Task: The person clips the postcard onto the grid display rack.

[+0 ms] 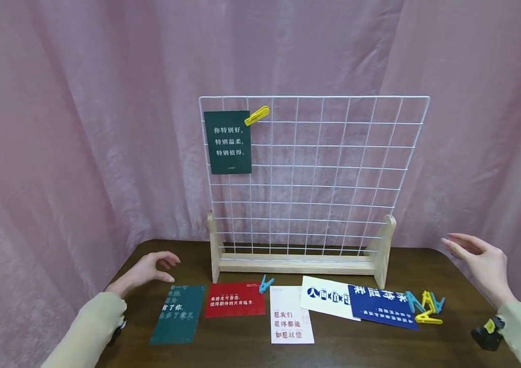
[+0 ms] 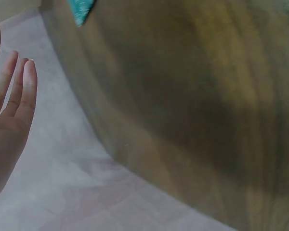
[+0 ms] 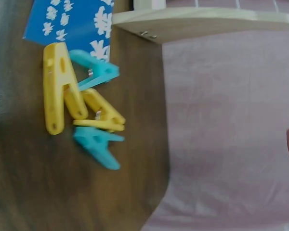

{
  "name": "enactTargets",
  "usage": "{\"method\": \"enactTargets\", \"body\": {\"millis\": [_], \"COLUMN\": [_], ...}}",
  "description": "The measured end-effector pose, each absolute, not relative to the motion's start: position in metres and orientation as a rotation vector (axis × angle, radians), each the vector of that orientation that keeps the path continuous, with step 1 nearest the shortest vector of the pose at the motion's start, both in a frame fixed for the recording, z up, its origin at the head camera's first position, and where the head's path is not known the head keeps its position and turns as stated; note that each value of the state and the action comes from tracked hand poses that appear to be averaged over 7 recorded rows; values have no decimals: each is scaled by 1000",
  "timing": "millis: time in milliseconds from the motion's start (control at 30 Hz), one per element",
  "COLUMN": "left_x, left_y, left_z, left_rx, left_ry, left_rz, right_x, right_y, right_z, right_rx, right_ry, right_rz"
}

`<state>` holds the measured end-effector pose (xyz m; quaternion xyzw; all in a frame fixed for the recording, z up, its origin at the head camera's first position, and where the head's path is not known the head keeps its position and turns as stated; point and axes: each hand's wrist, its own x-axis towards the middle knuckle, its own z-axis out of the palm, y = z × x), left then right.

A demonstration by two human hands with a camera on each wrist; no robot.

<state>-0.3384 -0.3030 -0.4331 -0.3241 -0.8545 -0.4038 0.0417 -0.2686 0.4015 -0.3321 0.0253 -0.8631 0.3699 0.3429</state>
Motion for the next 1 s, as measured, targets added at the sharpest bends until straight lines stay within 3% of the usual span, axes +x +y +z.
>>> {"method": "enactTargets", "body": {"millis": [300,633,1000], "left_x": [-373,-352,-345], "left_y": [-320,-306,-303], "left_z": [-497,-483,-490], "left_rx": [-1035,-894,-856], "left_ry": [-2719,-2803,-2866], "left_rz": [-1133,-1236,-1102], "right_x": [-264,-312,-292], "right_y": [416,498,465], "right_z": [-355,-435,-420], "right_rx": [44,50,-68], "right_ry": [-2299,-2354,-2443], "right_rz": [972,1108,1054]}}
